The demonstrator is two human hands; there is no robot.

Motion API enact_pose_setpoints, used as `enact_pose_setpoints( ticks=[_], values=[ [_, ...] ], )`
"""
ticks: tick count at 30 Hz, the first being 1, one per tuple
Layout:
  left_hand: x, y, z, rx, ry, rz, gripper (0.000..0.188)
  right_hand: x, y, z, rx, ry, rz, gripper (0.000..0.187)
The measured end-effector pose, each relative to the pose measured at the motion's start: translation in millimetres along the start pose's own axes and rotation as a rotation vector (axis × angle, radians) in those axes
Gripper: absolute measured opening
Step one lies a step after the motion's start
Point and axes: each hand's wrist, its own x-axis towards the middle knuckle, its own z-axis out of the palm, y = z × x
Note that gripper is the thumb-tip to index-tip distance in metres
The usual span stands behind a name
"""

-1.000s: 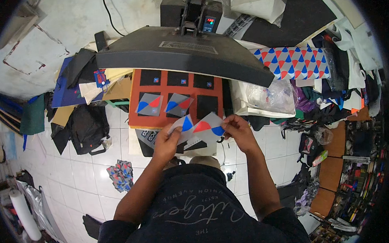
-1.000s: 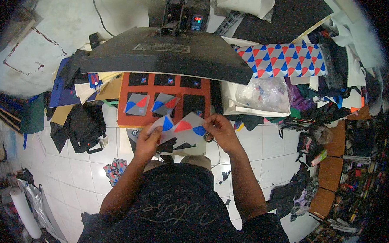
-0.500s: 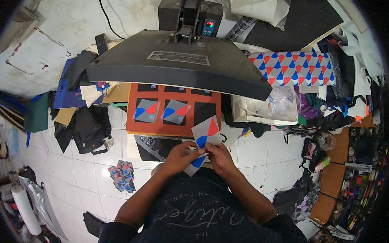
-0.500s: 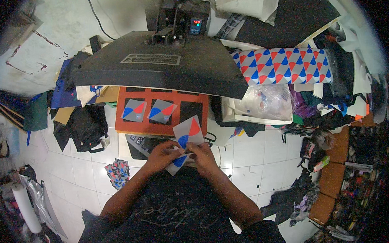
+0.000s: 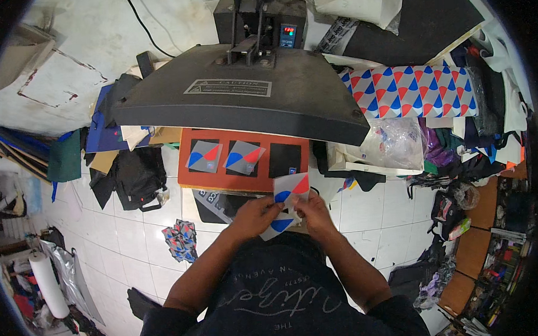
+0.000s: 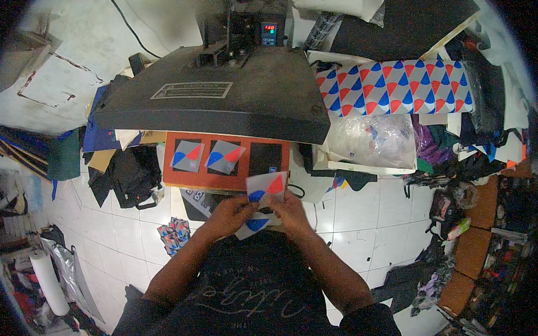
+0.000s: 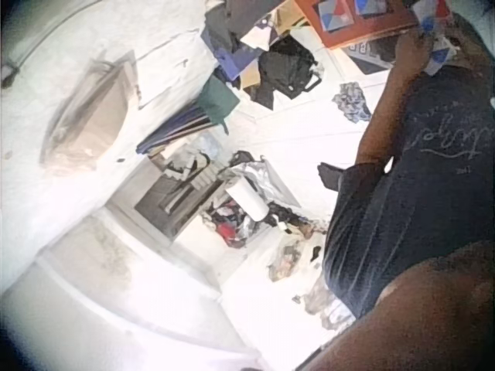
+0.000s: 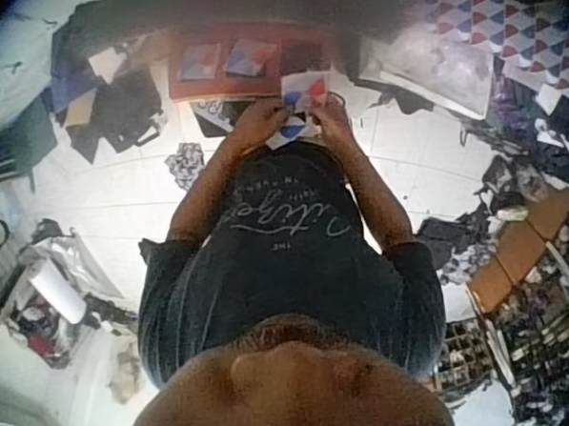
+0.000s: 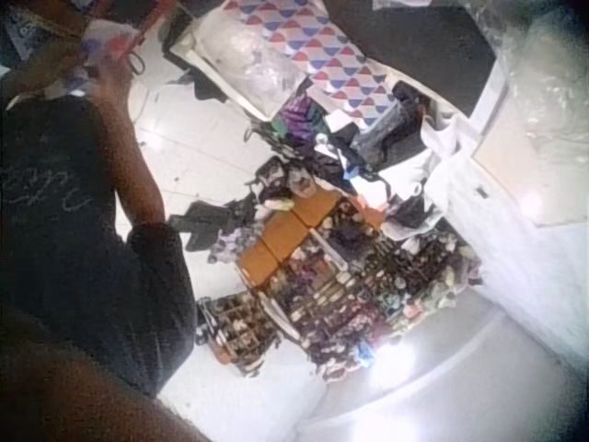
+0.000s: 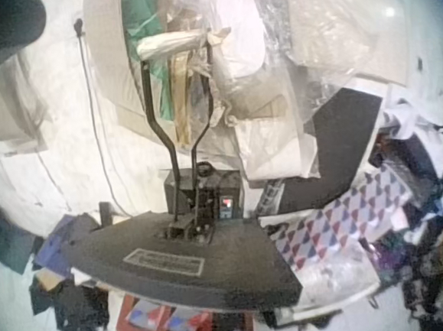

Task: The person places patterned stickers onto a red tray with multiple slots, then uses a heat press to apply them. They repeat this process several times, retrieving stickers from a nearby container and arranging them in the tray before pressing.

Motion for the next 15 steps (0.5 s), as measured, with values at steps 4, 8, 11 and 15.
enact_pose_setpoints(
  ticks=[4, 8, 11, 15],
  values=[
    [9.1, -8.3, -7.3, 0.107, -0.082, 0.006, 0.041, 33.0, -5.3, -36.4, -0.334, 0.079, -0.245, 0.018],
    [18.6, -6.2, -9.4, 0.230, 0.024, -0.083, 0.047, 56.5, -11.3, -53.6, -0.464, 0.075, -0.303, 0.022],
    [19.2, -23.6, -7.7, 0.244, 0.052, -0.002, 0.058, 90.4, -4.7, -60.7, -0.462, 0.175, -0.400, 0.024],
    [7.4, -24.0, -0.7, 0.354, 0.069, -0.069, 0.068, 122.1, 6.7, -58.2, -0.564, 0.294, -0.412, 0.028]
  ],
)
